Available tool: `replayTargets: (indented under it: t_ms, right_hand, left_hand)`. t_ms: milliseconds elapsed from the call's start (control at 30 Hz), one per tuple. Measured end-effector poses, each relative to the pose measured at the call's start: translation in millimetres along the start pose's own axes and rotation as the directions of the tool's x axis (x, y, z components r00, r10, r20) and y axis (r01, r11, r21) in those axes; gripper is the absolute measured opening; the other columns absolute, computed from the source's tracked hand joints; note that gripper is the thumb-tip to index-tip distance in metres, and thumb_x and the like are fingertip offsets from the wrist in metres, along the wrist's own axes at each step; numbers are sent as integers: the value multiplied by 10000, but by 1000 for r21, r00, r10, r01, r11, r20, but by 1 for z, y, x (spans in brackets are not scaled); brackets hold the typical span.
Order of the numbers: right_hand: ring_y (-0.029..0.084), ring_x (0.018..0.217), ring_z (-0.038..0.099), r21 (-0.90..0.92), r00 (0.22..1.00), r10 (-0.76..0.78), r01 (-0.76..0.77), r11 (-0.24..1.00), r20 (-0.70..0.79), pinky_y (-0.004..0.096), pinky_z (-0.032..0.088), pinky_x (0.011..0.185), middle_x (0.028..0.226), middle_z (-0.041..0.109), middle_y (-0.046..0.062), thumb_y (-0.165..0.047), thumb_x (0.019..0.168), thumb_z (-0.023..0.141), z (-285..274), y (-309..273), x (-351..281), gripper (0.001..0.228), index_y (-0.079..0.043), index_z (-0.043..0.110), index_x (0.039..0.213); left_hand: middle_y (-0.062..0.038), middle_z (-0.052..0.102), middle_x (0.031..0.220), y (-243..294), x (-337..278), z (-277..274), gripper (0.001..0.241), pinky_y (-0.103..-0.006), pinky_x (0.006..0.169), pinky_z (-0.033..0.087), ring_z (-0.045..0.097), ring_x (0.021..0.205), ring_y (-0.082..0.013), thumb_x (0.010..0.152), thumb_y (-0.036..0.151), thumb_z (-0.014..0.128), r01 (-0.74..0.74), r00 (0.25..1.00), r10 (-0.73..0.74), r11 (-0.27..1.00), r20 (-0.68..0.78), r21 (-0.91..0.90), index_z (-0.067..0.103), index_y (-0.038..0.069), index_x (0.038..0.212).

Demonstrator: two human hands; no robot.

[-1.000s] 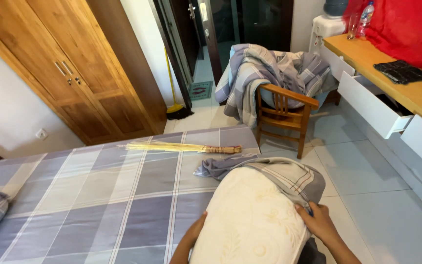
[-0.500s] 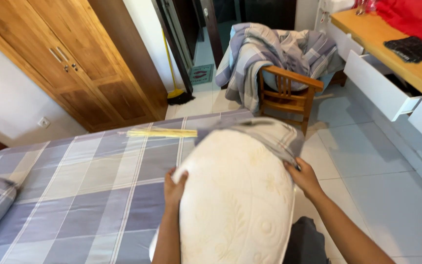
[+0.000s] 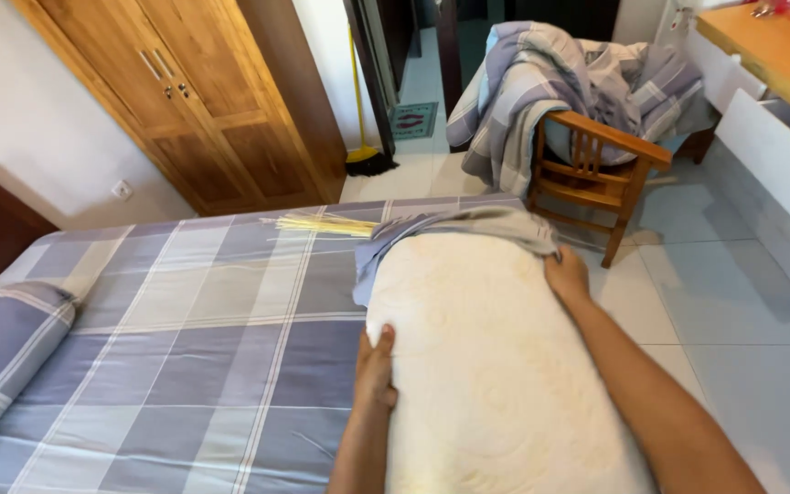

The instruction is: The person uses a straw broom to sweep a white pillow placed on a bed. Afterward, they pick up a grey and white checkered pillowcase from a nearby chair and put it onto the pillow, adjusting the fabric to fit.

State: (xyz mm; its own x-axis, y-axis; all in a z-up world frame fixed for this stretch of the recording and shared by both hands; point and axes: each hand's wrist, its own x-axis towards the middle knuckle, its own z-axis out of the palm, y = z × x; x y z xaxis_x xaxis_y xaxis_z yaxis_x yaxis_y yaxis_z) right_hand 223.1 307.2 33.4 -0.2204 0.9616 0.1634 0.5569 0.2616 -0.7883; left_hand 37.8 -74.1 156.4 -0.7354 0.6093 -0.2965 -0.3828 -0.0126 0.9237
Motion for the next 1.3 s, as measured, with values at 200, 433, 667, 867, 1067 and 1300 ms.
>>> replayTargets:
  t_ms: [200, 433, 667, 867, 1067, 1300]
  right_hand:
    - [375, 1065, 728, -307, 901, 217, -99, 947, 377, 475, 561, 901, 1235, 735, 217, -463, 905, 606, -65, -99, -6, 538, -74, 734, 1254]
    - [354, 1155, 681, -658, 836, 383, -35, 752, 394, 465, 559, 944, 1284, 707, 204, -592, 950, 604, -25, -42, -55, 659, -17, 743, 1241]
    - [304, 1258, 617, -276, 881, -413, 467, 840, 232, 435, 528, 1078, 1332, 684, 124, -239, 987, 619, -7, -72, -80, 331, -84, 681, 1273]
    - [263, 1263, 500, -322, 838, -329, 487, 812, 436, 555, 399, 992, 1343, 649, 56, -330, 873, 731, 11, -165, -113, 529, -133, 621, 1351]
    - [249, 1240, 507, -424, 832, -298, 508, 750, 468, 522, 396, 970, 1266, 684, 31, -341, 855, 748, 27, -148, -109, 494, -146, 662, 1301]
    - [310, 951, 609, -329, 800, -471, 587, 739, 371, 486, 434, 805, 859, 714, 113, -310, 875, 750, 28, -134, -112, 253, -69, 713, 944]
  left_hand:
    - [-200, 530, 1488, -90, -27, -6, 759, -462, 1082, 497, 563, 1334, -313, 976, 411, 616, 189, 979, -198, 970, 48, 150, 296, 56, 1565]
    - [-224, 610, 1477, -161, -44, -40, 811, -435, 1086, 487, 590, 1333, -343, 944, 443, 664, 43, 970, -78, 987, 231, 153, 370, -13, 1546]
    - [-415, 647, 1317, -148, 95, -81, 1288, -502, 931, 514, 600, 1186, -521, 756, 568, 702, 11, 1000, -4, 929, -20, 369, -82, 90, 1659]
    - [-207, 746, 1055, -135, 251, -78, 565, -488, 887, 534, 691, 1041, -407, 834, 564, 733, -126, 962, 274, 477, -11, 870, 743, 64, 1098]
    - [-204, 740, 1128, -22, 269, -11, 479, -429, 904, 570, 725, 976, -380, 946, 241, 645, -491, 792, 609, 665, -28, 563, 670, 145, 1414]
    - [-146, 466, 1522, -75, 164, 45, 901, -460, 1205, 247, 408, 1448, -337, 692, 133, 744, -732, 680, 439, 446, 587, 515, 377, 118, 1515]
